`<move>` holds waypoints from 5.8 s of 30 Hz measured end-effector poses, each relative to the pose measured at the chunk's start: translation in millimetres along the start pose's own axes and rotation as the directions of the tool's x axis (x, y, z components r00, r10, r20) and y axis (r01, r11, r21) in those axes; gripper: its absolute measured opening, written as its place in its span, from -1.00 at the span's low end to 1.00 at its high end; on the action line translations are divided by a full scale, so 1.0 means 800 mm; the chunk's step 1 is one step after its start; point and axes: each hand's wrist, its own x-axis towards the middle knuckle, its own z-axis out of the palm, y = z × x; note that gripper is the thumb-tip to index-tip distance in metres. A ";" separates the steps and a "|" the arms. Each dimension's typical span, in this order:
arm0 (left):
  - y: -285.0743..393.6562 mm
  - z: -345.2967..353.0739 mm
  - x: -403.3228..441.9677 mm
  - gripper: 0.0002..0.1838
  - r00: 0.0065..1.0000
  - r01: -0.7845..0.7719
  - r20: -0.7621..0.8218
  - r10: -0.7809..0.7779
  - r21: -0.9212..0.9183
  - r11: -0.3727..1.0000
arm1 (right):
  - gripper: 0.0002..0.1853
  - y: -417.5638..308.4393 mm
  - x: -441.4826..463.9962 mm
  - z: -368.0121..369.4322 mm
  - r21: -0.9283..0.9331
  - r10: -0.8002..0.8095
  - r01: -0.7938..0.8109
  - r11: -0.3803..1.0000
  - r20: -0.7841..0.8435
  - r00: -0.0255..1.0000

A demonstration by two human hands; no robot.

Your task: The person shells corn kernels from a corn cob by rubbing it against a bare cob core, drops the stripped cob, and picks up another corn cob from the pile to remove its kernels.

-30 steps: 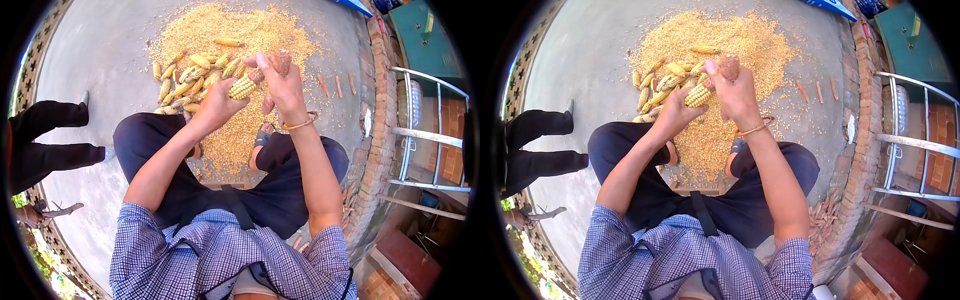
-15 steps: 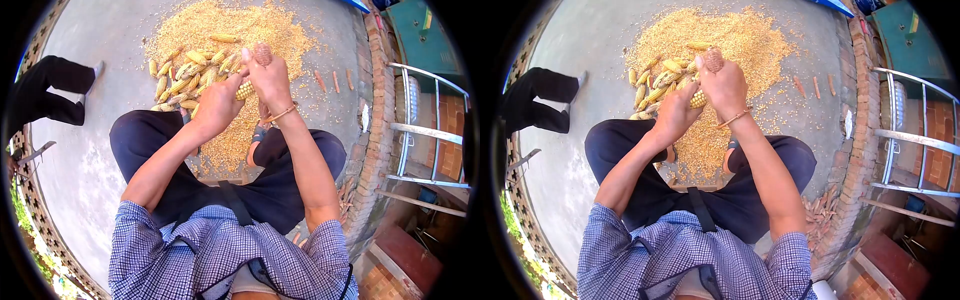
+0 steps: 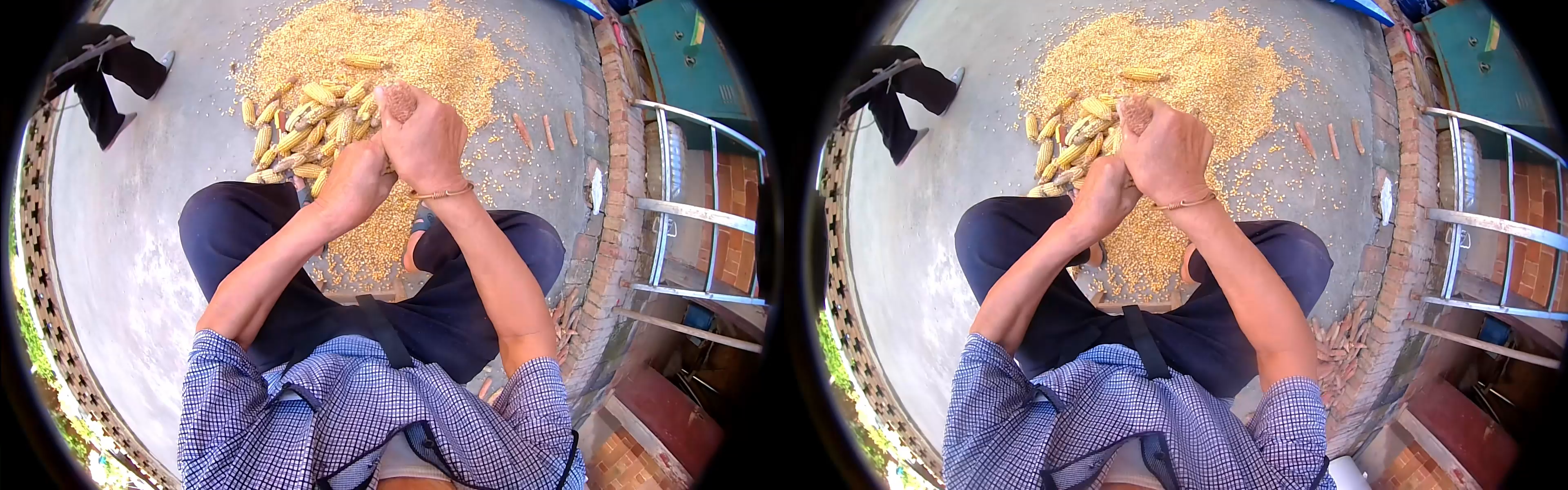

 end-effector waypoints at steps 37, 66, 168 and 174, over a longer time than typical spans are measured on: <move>-0.018 -0.005 0.013 -0.71 0.999 -0.016 0.039 0.036 -0.428 0.904 | -0.48 -0.007 -0.002 0.002 -0.048 -0.143 0.153 0.987 0.170 0.975; 0.011 -0.044 0.042 -0.60 0.973 0.092 -0.090 -0.211 -0.693 0.715 | -0.64 0.028 0.010 -0.001 0.813 0.298 -0.450 0.369 0.355 0.886; 0.003 0.005 0.008 -0.76 0.973 -0.178 -0.004 0.229 0.617 0.767 | -0.77 0.017 0.014 0.048 0.795 0.548 -0.339 0.503 0.010 0.836; -0.016 0.007 0.008 -0.61 0.987 -0.066 -0.153 0.046 -0.128 0.990 | -0.67 0.024 0.022 0.055 0.669 0.313 -0.083 0.739 -0.230 0.922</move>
